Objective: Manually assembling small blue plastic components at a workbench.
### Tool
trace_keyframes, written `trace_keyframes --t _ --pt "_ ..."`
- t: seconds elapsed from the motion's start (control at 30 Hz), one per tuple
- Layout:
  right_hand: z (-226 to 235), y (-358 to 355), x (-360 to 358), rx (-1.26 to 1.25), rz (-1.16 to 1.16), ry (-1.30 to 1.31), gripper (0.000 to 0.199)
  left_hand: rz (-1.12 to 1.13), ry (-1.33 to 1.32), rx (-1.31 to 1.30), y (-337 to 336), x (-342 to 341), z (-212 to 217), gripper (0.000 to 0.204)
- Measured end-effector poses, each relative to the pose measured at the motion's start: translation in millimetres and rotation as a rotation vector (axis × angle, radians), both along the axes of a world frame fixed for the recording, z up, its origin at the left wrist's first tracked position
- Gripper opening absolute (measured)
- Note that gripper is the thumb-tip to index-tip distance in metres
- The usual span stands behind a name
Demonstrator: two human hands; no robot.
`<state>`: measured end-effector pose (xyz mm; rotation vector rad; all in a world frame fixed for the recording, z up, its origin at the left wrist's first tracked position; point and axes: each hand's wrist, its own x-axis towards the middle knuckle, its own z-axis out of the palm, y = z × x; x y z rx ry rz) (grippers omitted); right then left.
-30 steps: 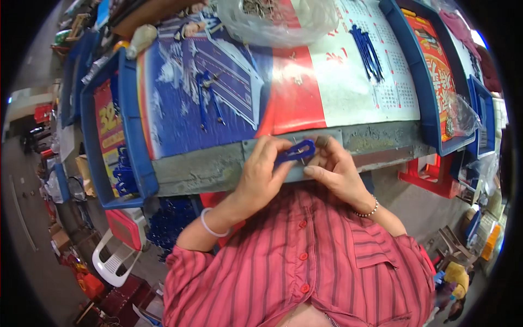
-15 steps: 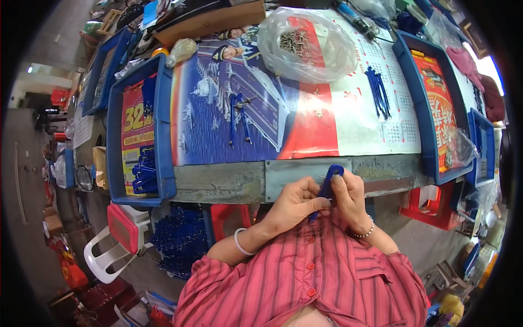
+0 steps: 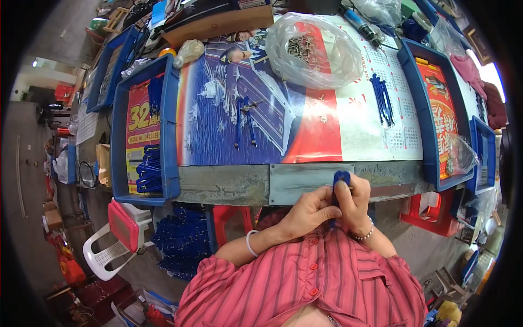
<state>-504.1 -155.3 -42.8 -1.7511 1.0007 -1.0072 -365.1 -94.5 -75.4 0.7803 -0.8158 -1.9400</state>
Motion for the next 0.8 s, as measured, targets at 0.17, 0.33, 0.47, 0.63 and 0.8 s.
trace_keyframes --t 0.17,0.33,0.47,0.63,0.8 --pt "-5 -4 6 0.079 -0.057 -0.116 0.025 0.104 -0.059 0.016 0 -6 1 0.019" --pt "-8 -12 5 0.183 -0.019 0.001 0.021 0.112 -0.362 -0.055 -9 2 17 0.016" --pt "13 -10 11 -0.003 -0.016 -0.025 0.022 0.129 -0.292 -0.095 -7 1 14 0.020" --pt "-10 -12 -7 0.220 0.048 -0.047 0.016 -0.107 -0.252 -0.103 -10 2 13 0.021" --pt "-1 -8 -6 -0.035 -0.008 0.056 0.014 -0.051 -0.258 -0.143 -8 -4 17 0.022"
